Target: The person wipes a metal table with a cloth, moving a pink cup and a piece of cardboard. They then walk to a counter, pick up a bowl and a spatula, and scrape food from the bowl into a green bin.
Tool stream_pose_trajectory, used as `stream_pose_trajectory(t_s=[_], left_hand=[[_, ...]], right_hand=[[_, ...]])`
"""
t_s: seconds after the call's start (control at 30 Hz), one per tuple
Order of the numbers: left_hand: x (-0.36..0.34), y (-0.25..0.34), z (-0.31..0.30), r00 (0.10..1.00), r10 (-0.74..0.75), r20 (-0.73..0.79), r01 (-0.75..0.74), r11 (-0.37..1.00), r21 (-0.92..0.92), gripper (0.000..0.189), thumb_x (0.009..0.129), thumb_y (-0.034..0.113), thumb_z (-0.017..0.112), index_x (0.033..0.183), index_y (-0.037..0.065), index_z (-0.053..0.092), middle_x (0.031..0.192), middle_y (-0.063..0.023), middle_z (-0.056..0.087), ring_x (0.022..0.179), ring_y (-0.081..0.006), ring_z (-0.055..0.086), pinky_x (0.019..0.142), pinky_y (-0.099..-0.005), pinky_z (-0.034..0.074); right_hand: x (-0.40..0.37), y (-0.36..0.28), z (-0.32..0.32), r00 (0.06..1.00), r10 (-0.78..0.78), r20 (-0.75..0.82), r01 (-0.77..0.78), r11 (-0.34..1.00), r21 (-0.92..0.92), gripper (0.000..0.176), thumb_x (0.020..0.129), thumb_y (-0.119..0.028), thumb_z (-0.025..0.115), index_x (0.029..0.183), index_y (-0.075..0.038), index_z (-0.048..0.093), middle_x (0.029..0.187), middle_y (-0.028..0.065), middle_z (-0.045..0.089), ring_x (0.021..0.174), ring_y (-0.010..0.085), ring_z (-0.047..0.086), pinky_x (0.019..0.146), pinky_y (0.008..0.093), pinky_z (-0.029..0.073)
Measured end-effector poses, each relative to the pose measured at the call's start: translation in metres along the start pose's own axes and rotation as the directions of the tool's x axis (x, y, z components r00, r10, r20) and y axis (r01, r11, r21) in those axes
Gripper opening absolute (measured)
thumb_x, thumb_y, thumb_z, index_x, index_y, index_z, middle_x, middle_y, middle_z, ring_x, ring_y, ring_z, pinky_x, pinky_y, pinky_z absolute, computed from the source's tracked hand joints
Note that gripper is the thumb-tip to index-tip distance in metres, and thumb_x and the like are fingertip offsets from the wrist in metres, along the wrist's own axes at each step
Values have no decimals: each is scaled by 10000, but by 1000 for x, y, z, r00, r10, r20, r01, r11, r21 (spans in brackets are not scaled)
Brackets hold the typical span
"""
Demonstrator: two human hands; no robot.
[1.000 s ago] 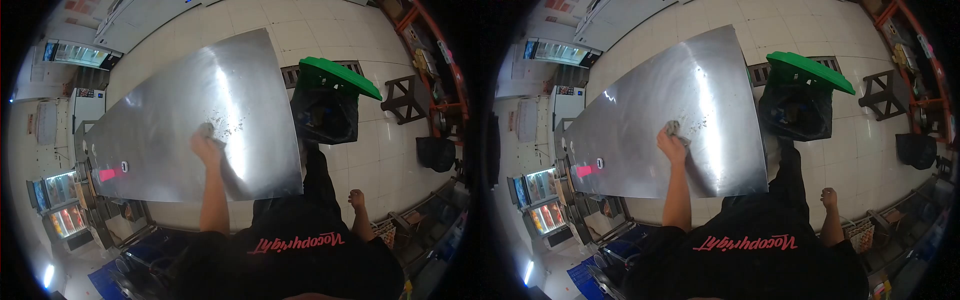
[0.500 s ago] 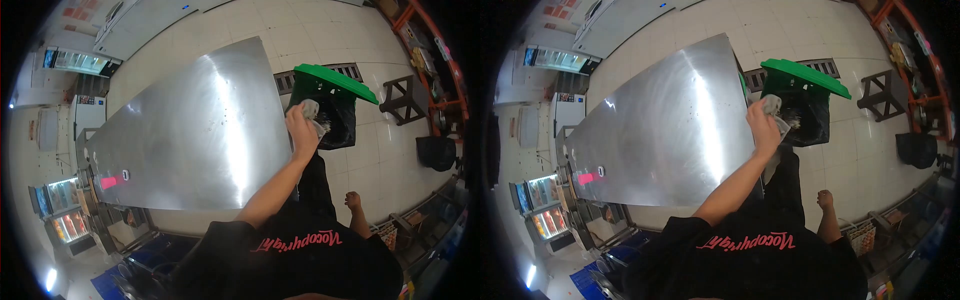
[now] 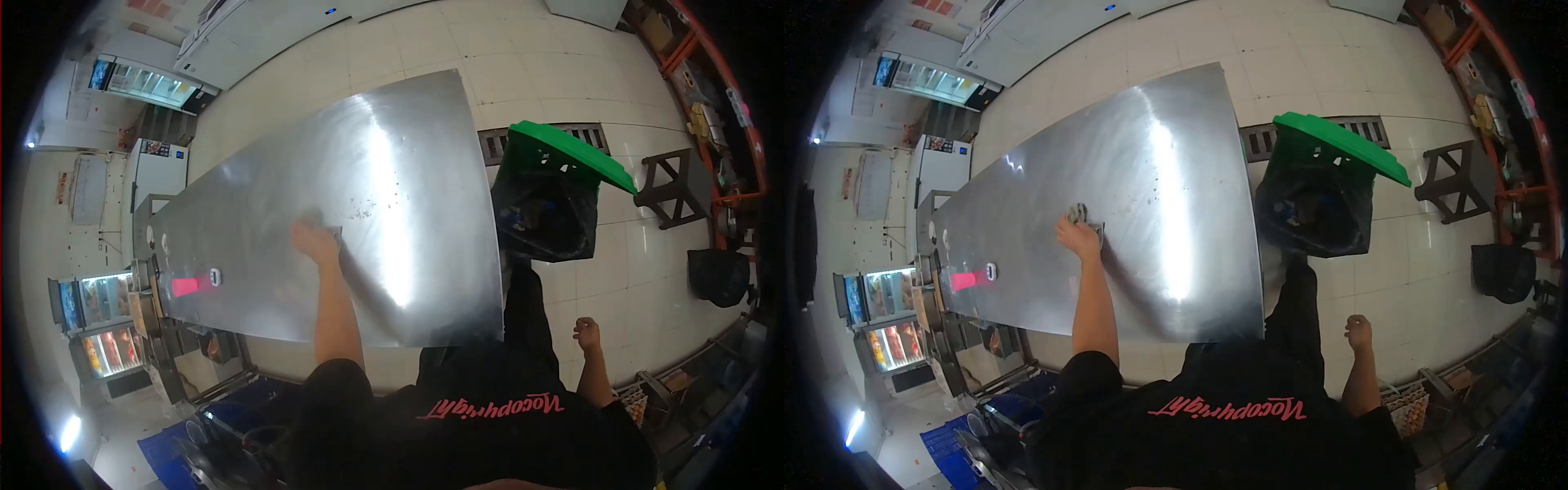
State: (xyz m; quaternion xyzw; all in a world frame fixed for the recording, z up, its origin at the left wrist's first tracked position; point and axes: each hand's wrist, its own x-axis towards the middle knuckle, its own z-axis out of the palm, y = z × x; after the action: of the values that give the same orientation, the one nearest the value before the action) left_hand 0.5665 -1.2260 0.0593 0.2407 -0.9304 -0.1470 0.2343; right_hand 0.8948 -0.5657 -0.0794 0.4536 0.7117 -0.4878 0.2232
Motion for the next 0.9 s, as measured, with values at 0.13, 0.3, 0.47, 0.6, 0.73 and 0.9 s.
stream_pose_trajectory(t_s=[0.13,0.3,0.47,0.6,0.73,0.9], left_hand=[[19,35,35,972,236,15,-233,966,-111,411,838,-24,582,1248,-44,570,1243,-271,570,1199,-438,501,1024,-513,397],[-2,129,42,903,373,214,-303,905,-298,386,810,-48,542,1192,-50,598,1121,-259,625,1089,-440,562,964,-527,435],[-111,251,65,919,329,217,-206,871,-447,320,788,-35,565,1098,-7,640,1076,-232,635,1026,-403,586,909,-500,459],[-190,337,58,881,452,139,-247,690,-681,485,789,-66,544,1272,-20,519,1221,-226,544,1144,-426,507,1019,-505,382],[-152,338,34,936,343,75,-160,607,-778,429,835,-41,494,1255,-7,571,1210,-206,581,1155,-391,546,1042,-465,417],[-16,200,60,944,275,-185,-327,857,-397,398,825,1,501,1206,-51,601,1204,-233,611,1125,-404,574,1036,-481,433]], right_hand=[[-11,38,-8,998,56,-34,-55,998,40,195,993,-131,555,1123,-5,629,870,99,651,725,186,631,629,339,544],[-41,52,-18,975,215,-59,-214,977,19,299,981,-149,575,1191,58,630,924,145,676,802,226,668,676,354,583],[-14,108,-3,971,237,-40,-235,971,50,287,948,-193,575,1164,-16,638,855,134,686,657,218,666,527,339,489],[-10,80,7,975,222,-26,-219,972,80,291,954,-206,589,1166,-11,631,844,129,683,645,219,661,528,334,496],[-2,44,-3,994,96,-47,-88,986,144,280,981,-208,585,1175,-13,629,866,113,684,660,198,657,553,310,503],[-6,16,-18,996,42,-83,-29,987,160,274,1000,-179,577,1198,5,622,898,113,675,729,182,656,610,313,533]])
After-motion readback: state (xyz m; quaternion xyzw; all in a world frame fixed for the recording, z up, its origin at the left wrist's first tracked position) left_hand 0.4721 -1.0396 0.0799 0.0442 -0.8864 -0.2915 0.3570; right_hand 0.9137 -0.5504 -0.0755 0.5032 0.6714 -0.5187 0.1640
